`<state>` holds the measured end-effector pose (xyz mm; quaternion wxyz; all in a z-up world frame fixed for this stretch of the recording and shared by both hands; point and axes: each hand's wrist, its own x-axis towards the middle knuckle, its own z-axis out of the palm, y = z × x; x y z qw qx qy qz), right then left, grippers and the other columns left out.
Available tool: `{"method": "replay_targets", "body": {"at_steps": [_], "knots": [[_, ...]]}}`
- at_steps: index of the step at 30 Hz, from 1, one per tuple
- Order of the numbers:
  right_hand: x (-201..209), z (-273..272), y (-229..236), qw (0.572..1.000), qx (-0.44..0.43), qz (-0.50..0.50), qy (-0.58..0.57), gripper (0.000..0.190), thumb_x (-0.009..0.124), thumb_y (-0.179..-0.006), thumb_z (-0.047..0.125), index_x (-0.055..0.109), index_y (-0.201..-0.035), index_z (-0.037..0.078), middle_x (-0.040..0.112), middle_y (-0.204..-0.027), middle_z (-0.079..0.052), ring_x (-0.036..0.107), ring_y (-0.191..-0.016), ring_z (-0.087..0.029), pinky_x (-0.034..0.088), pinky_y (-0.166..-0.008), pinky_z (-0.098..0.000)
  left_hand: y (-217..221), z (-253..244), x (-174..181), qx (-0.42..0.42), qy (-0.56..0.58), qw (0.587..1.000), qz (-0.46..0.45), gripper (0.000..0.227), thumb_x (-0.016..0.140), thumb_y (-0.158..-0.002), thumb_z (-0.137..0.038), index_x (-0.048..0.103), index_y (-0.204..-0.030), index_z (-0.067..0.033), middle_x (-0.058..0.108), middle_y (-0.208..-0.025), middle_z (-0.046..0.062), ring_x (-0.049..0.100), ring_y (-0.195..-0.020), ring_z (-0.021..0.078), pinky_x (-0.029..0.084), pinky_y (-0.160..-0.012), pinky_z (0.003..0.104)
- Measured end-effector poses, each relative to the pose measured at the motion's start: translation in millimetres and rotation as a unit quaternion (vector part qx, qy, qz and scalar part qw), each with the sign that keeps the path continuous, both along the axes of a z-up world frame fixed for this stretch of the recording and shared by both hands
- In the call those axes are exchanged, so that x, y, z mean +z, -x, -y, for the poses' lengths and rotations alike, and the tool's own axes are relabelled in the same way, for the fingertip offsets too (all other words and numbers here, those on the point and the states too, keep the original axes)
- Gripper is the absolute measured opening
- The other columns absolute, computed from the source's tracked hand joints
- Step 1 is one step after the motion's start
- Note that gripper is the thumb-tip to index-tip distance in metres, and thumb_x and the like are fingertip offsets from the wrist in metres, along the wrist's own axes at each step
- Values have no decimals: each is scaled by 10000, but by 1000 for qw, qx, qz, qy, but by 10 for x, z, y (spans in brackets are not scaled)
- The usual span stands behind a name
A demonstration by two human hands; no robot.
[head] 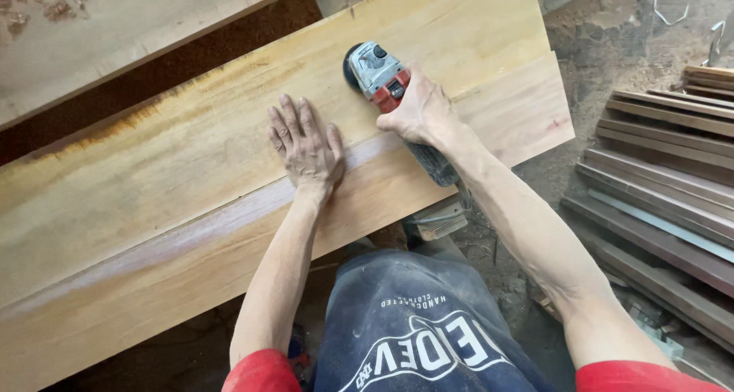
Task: The person uses an orbital sander to smooth the surface of a large wooden plank resting on supports. They move the sander back and forth across the plank, occasionally pausing to wipe away dust with their hand.
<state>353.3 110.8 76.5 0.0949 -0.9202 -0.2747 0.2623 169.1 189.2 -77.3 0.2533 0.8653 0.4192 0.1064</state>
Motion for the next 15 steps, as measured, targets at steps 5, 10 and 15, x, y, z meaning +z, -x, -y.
{"method": "replay_targets", "body": {"at_steps": [5,10,15], "knots": [[108,521,-659,997,-74,-14,-15,829,843,-614,328,533,-1298,-25,698,-1140,-205,694,-1061,-307,547,-945,-374,-13,19,46,-6,9,1000,-12,774,562,-1003,-442,321,-1614,-32,106,-1720,205,30,-1584,439,42,-1275,586],[271,1166,-1440,992,-120,38,-25,764,853,-672,317,575,-1282,-49,707,-1136,-196,710,-1005,-271,574,-911,-369,-40,15,97,-1,8,1000,-18,784,570,-1014,-441,305,-1629,-33,110,-1728,202,30,-1592,432,43,-1284,577],[275,1519,-1821,986,-133,39,-88,779,878,-691,281,538,-1308,-50,697,-1153,-182,705,-1002,-241,581,-892,-368,-45,22,137,5,4,1000,-22,793,592,-1002,-435,315,-1626,-32,132,-1722,207,53,-1589,441,68,-1277,587]]}}
